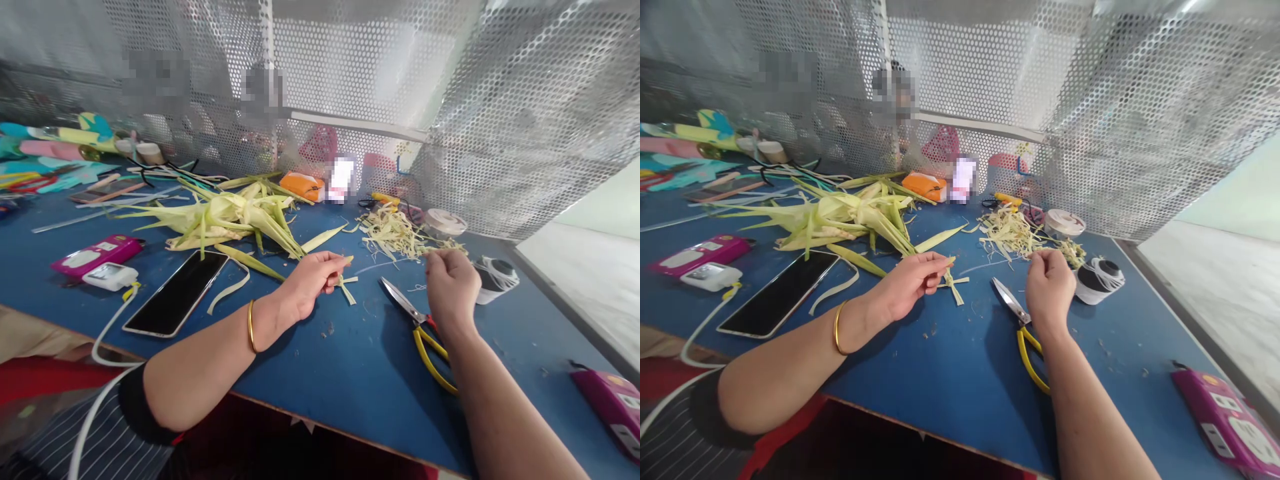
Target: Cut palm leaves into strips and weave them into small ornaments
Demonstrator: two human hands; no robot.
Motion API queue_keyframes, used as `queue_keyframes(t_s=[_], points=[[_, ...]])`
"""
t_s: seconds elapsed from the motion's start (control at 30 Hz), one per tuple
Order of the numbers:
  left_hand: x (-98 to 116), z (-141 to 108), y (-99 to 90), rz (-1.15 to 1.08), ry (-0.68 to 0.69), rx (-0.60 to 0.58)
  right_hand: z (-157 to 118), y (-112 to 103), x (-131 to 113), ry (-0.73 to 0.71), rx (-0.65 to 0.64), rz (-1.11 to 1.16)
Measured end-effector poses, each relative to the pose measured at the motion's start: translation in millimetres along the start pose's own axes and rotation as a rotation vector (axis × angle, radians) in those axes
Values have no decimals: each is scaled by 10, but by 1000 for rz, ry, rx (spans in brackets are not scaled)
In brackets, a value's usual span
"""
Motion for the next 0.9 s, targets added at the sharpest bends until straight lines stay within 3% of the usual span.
queue_keyframes(t_s=[0.1,0.23,0.33,0.4,0.5,0.6,0.73,0.9], points=[[35,1,-28,15,5,25,114,-95,44,-37,31,-343],[71,-23,-10,60,45,7,25,133,-12,-310,-208,-658],[110,-57,32,118,124,-14,-118,70,-338,-552,-78,-482],[140,-82,64,164,195,-28,-232,-35,-549,-585,-24,-210],[190,-128,120,253,325,-63,-417,29,-718,-455,-224,176],[230,-174,163,368,451,-92,-599,218,-726,-260,-441,349],[231,-183,167,457,495,-78,-652,332,-598,-56,-479,424],[178,-140,130,404,396,-36,-607,324,-533,75,-477,451]])
Point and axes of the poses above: each hand's wrist, its own z-axis towards the middle knuckle, its own y-axis out of the palm, x = y × z, the point moved 9 cm from there along z, towards the middle knuckle, and after that the axes turned 11 degrees about x, right-handed, at the moved point
